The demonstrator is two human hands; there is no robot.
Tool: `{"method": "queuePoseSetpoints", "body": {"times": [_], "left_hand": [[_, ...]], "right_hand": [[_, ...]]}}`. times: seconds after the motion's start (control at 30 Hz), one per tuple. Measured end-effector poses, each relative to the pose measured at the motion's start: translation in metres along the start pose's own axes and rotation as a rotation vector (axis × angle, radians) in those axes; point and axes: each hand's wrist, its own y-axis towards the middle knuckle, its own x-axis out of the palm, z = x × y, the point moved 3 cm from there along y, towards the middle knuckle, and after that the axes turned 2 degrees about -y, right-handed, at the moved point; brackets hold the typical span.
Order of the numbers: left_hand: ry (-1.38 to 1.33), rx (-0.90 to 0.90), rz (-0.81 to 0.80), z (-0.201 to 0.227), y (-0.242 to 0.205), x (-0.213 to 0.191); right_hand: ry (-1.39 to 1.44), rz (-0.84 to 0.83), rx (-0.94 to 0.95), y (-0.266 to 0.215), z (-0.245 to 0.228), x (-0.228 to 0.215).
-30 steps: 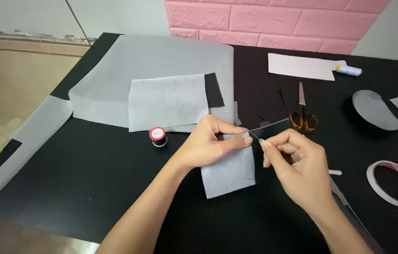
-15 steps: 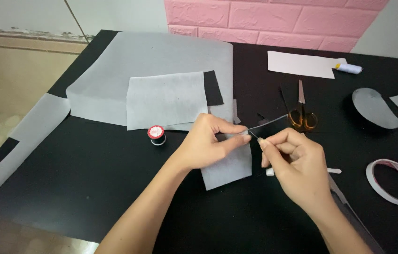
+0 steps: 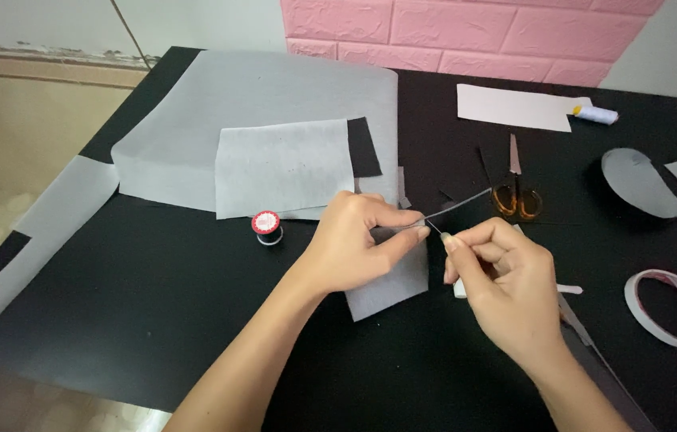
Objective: The person is threading a needle and preparing small pieces of black material, likely leather, for a sewing project at a workbench.
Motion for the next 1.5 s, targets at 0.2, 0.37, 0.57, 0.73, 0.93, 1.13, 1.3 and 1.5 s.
{"method": "queuePoseSetpoints", "body": {"times": [0.2,0.37,0.57,0.73,0.93,1.13,1.3,1.5], "left_hand": [[-0.174,-0.01,-0.015,0.013,0.001,-0.006],[-0.271,-0.017,-0.048,0.015,0.002,-0.007],[-0.31,-0.03,-0.066,0.017,0.001,-0.008],[-0.255,-0.016,-0.045,0.01,0.001,-0.005],[-0.162,-0.001,-0.016,0.01,-0.001,-0.004],[-0.005,0.088,0.005,0.013,0.0,-0.004],[0.417,0.282,0.111,0.016,-0.006,0.002],[0.689,0.364,0.267,0.007,-0.013,0.012]], "right_hand": [[-0.025,0.0,-0.02,-0.001,-0.009,-0.002],[-0.005,0.008,-0.024,-0.002,-0.009,-0.002],[-0.03,0.01,-0.041,-0.002,-0.012,-0.002],[-0.021,0.0,-0.031,-0.001,-0.008,-0.001],[0.002,0.015,0.021,-0.003,-0.011,-0.001],[0.008,0.034,0.01,-0.003,-0.004,0.004],[-0.039,0.065,-0.035,-0.006,-0.009,0.007],[-0.033,0.037,0.013,-0.001,0.003,0.012]]}}
